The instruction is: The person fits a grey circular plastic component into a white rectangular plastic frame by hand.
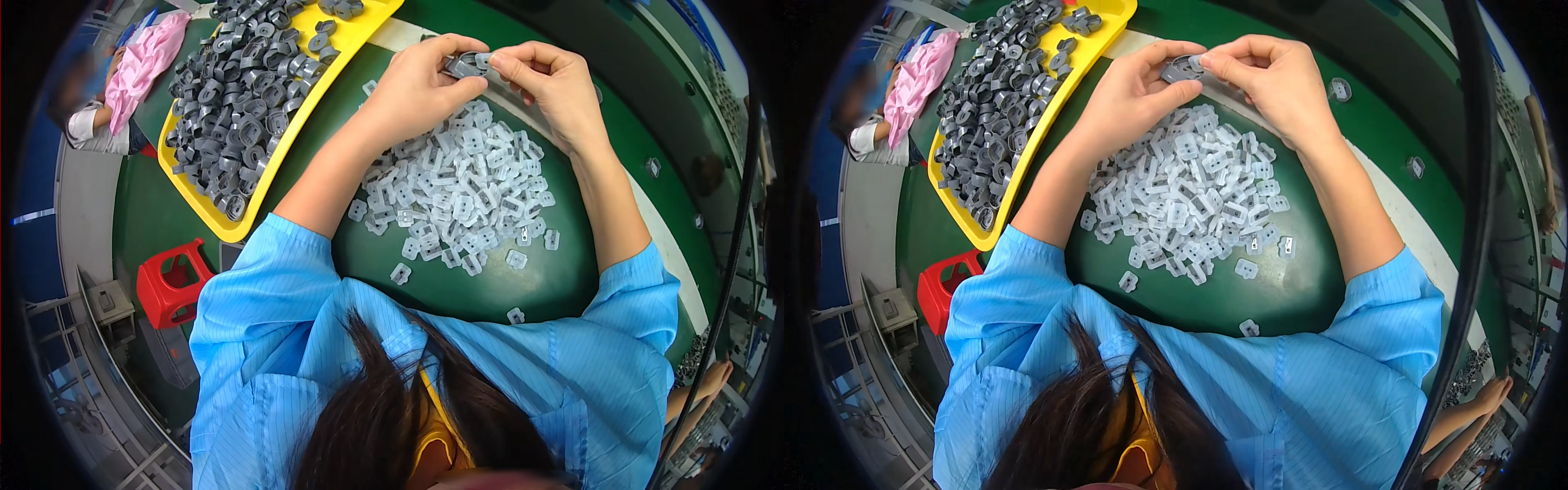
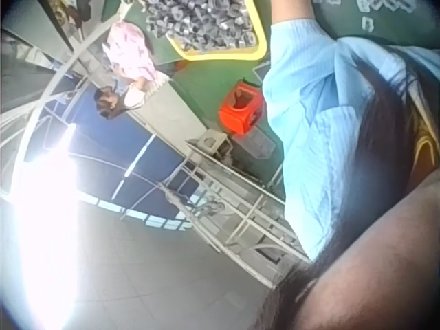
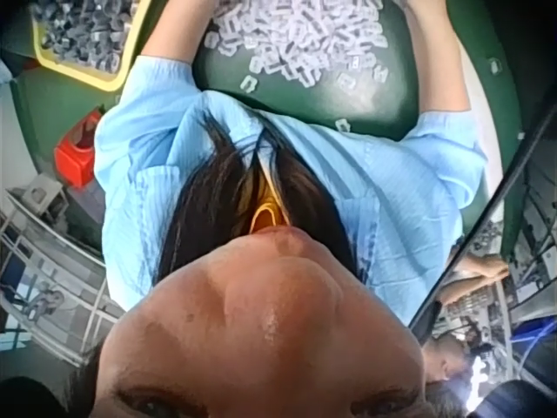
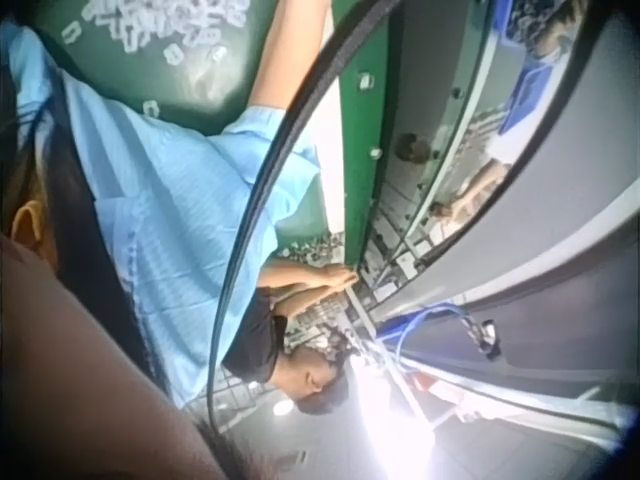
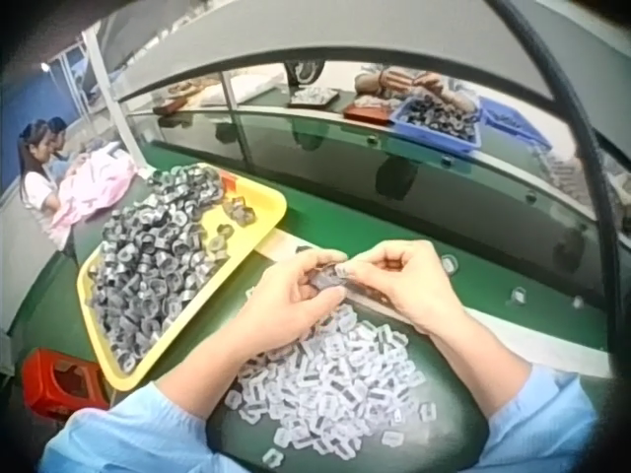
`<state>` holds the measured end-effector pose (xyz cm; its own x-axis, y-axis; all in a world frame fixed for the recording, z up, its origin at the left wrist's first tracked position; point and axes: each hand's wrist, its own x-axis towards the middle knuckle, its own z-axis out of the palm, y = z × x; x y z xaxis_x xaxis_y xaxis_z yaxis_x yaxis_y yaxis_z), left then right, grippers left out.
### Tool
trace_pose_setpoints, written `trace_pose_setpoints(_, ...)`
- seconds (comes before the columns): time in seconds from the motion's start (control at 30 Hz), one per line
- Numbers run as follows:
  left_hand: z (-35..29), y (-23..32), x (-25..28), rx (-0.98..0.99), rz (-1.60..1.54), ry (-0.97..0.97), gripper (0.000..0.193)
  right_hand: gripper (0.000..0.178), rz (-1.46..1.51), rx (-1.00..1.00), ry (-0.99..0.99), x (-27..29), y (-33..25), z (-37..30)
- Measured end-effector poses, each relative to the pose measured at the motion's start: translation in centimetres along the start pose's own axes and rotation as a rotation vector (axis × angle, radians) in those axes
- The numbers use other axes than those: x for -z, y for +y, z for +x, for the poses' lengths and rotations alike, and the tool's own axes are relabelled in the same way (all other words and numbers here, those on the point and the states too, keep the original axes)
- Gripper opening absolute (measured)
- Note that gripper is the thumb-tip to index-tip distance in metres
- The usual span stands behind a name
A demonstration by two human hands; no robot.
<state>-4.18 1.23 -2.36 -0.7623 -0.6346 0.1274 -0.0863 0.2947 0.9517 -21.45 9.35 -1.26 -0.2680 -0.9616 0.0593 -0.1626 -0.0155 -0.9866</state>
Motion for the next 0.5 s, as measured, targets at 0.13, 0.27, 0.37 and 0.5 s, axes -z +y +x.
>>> trace_pose_setpoints(0.13,-0.6,1.4,-0.8,-0.131,0.229,0.197,0.043,0.017,-0.069,0.131,0.052,-0.7,-0.1,-0.4)
trace_pose_setpoints(0.27,-0.5,1.0,-1.5,-0.236,0.269,0.241,0.037,0.019,-0.179,0.170,0.118,-1.5,-0.7,-0.9)
trace_pose_setpoints(0.37,-0.5,1.1,-1.7,-0.274,0.318,0.257,0.036,0.020,-0.071,0.168,0.075,-1.5,-0.6,-1.0)
trace_pose_setpoints(0.5,-0.4,0.8,-1.6,-0.358,0.365,0.285,0.035,0.021,-0.201,0.272,0.111,-1.0,0.5,-0.5)
